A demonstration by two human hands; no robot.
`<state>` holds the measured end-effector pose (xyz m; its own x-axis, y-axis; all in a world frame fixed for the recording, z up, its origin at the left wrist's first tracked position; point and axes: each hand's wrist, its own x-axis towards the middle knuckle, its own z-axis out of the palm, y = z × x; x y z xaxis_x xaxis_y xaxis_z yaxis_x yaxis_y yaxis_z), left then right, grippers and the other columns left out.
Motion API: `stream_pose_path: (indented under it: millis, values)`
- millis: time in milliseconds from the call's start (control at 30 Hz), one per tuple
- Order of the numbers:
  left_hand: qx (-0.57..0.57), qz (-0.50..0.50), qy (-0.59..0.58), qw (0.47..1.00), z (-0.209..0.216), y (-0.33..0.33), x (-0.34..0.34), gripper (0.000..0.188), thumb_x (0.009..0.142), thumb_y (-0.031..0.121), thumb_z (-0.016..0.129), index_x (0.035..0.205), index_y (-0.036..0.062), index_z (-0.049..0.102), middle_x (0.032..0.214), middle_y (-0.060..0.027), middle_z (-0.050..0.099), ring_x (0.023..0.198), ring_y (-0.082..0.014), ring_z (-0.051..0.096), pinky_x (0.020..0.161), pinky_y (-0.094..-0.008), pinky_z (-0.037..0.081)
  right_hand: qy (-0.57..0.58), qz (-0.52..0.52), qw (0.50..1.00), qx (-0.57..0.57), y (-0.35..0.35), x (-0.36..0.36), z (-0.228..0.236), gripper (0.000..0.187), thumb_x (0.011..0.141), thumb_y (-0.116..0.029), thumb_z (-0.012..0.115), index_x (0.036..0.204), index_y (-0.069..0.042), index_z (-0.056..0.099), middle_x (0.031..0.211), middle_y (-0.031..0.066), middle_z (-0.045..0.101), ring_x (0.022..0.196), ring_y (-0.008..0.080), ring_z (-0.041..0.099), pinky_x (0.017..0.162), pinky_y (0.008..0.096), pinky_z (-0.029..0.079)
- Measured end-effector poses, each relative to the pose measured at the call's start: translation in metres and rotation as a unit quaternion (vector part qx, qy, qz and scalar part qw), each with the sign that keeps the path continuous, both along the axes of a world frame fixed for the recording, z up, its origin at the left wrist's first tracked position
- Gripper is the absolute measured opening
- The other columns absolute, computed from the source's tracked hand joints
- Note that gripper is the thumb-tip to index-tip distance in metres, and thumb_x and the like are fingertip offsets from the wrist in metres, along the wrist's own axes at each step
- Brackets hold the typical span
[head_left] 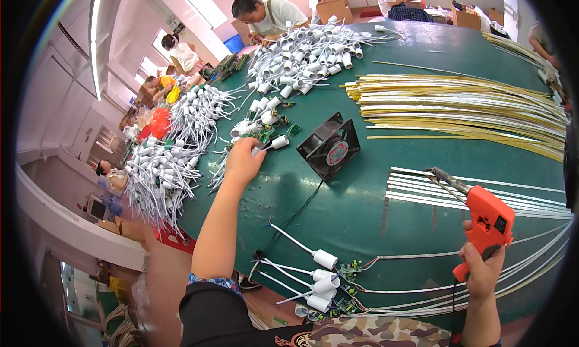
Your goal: The person solders wires from lighting components to LED strips using a soldering iron.
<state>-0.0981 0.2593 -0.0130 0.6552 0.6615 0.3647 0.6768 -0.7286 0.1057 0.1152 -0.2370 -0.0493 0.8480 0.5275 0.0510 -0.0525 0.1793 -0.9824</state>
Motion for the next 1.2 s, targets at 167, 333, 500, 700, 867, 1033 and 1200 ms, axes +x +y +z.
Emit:
stream_pose_path:
  millis: [167,333,500,700,867,1033,1200]
  values:
    - [-0.382,-0.139,-0.099,0.908,-0.007,-0.086,0.048,0.032,0.083,0.014,0.074,0.109,-0.0006,0.061,0.099,-0.0098,0.064,0.090,-0.0194,0.063,0.078,-0.0317,0.052,0.007,-0.031,0.999,-0.002,-0.001,0.005,-0.005,0.064,0.082,-0.001,0.063,0.141,0.001,0.039,0.120,0.0164,0.062,0.080,0.0121,0.061,0.071,0.0267,0.053]
    - [-0.234,-0.251,0.100,0.934,0.016,-0.206,0.049,0.050,0.081,0.032,0.079,0.113,0.0002,0.058,0.098,-0.0134,0.064,0.090,-0.0294,0.063,0.078,-0.0391,0.052,0.008,-0.026,1.000,0.015,0.004,0.009,-0.003,0.062,0.084,0.000,0.062,0.141,0.001,0.039,0.121,0.0171,0.062,0.081,0.0125,0.062,0.070,0.0272,0.054]
    - [-0.136,-0.204,0.063,0.968,0.003,-0.206,0.042,0.048,0.077,0.034,0.080,0.106,0.0011,0.059,0.094,-0.0126,0.064,0.089,-0.0311,0.063,0.075,-0.0408,0.051,0.007,-0.010,0.999,0.039,0.002,0.010,-0.001,0.056,0.085,0.000,0.061,0.139,0.001,0.043,0.121,0.0164,0.062,0.080,0.0123,0.062,0.070,0.0276,0.054]
    - [-0.049,-0.328,0.012,0.943,-0.006,-0.208,0.082,0.053,0.072,0.032,0.083,0.105,-0.0003,0.058,0.104,-0.0162,0.059,0.097,-0.0356,0.059,0.083,-0.0434,0.050,0.010,-0.011,0.998,0.053,-0.003,0.007,0.003,0.056,0.085,0.001,0.061,0.138,0.002,0.043,0.121,0.0156,0.062,0.081,0.0123,0.062,0.071,0.0281,0.054]
    - [0.048,-0.311,0.000,0.949,-0.041,-0.198,0.095,0.057,0.072,0.030,0.084,0.109,-0.0015,0.054,0.128,-0.0242,0.050,0.111,-0.0417,0.056,0.094,-0.0455,0.047,0.009,-0.006,0.998,0.060,-0.006,0.009,0.004,0.054,0.085,0.002,0.062,0.136,0.002,0.045,0.121,0.0149,0.062,0.084,0.0124,0.062,0.074,0.0286,0.053]
    - [-0.050,-0.294,-0.034,0.954,-0.039,-0.189,0.096,0.051,0.074,0.024,0.080,0.109,0.0000,0.053,0.127,-0.0233,0.052,0.111,-0.0416,0.056,0.092,-0.0443,0.049,0.014,0.000,0.998,0.056,-0.007,0.012,0.005,0.052,0.084,0.002,0.063,0.134,0.003,0.048,0.120,0.0141,0.063,0.088,0.0122,0.061,0.075,0.0289,0.053]
    - [-0.186,-0.226,-0.212,0.932,-0.038,-0.144,0.098,0.027,0.085,0.015,0.067,0.105,-0.0008,0.059,0.112,-0.0189,0.060,0.096,-0.0311,0.063,0.081,-0.0364,0.052,0.021,-0.001,0.999,0.048,-0.007,0.011,0.006,0.050,0.084,0.003,0.063,0.132,0.002,0.050,0.120,0.0129,0.063,0.093,0.0124,0.060,0.077,0.0286,0.052]
